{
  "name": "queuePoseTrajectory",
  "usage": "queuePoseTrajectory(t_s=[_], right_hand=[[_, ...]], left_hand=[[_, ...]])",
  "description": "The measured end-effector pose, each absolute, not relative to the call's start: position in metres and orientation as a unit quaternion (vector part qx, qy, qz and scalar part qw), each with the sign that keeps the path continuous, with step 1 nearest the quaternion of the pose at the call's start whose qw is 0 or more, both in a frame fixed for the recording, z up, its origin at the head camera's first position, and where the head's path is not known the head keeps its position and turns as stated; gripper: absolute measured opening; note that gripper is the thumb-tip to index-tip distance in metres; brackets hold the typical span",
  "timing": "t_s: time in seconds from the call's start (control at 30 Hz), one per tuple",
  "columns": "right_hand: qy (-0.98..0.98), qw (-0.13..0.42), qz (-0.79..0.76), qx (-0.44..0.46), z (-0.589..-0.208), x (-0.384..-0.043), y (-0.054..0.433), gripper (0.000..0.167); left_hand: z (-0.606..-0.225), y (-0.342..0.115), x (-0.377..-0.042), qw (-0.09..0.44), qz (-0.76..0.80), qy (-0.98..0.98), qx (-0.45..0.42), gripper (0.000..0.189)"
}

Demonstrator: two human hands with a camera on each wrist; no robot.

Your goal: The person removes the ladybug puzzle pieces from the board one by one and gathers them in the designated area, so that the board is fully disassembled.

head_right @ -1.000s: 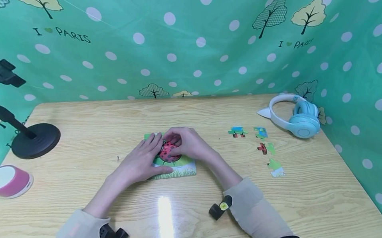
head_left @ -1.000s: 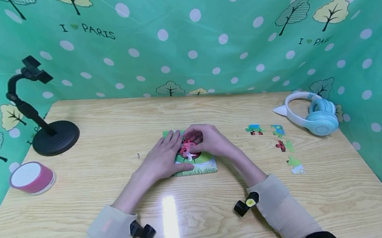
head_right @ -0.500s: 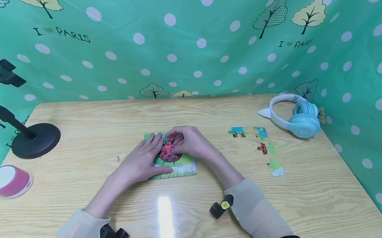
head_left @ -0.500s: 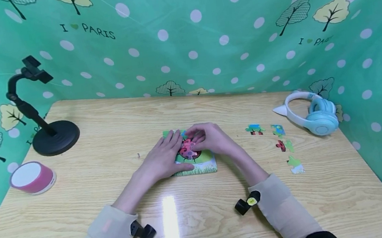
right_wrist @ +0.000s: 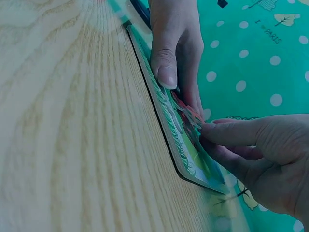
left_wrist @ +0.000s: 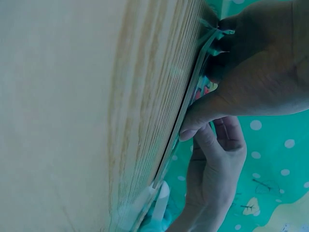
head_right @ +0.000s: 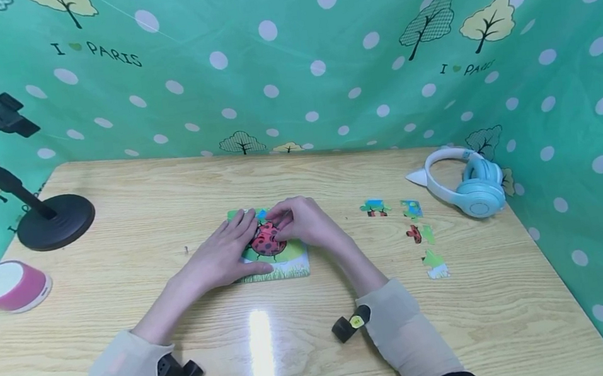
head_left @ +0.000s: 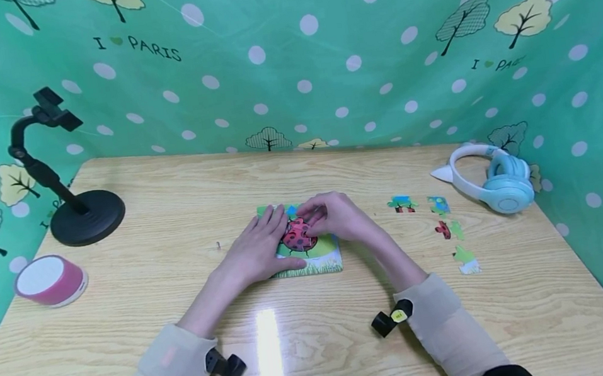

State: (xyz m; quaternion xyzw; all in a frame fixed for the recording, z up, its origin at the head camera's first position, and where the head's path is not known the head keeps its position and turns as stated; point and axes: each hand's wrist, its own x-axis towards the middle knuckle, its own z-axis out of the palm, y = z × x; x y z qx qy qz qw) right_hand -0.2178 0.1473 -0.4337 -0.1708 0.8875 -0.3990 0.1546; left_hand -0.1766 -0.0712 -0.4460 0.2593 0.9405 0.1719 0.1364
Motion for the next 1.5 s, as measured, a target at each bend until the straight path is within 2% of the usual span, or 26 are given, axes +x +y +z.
queuePoseTrajectory(t_s=[0.43, 0.83, 1.23, 1.5], right_hand=[[0.9, 0.122, -0.373, -0.192, -0.434, -0.216, 0.143, 0.037], [0.882, 0.101, -0.439, -0.138, -0.435, -0.218, 0.165, 0.034], [0.889, 0.1, -0.43, -0.124, -0.427, -0.212, 0.215, 0.034], [0.921, 0.077, -0.366, -0.111, -0.423, -0.204, 0.258, 0.033]], left_hand=[[-0.446, -0.074, -0.176, 0.136, 0.17, 0.941, 0.258, 0.111], [-0.446, -0.072, -0.176, 0.14, 0.165, 0.941, 0.26, 0.111], [-0.445, -0.071, -0.176, 0.145, 0.161, 0.941, 0.259, 0.111], [-0.445, -0.069, -0.177, 0.142, 0.165, 0.94, 0.263, 0.11]])
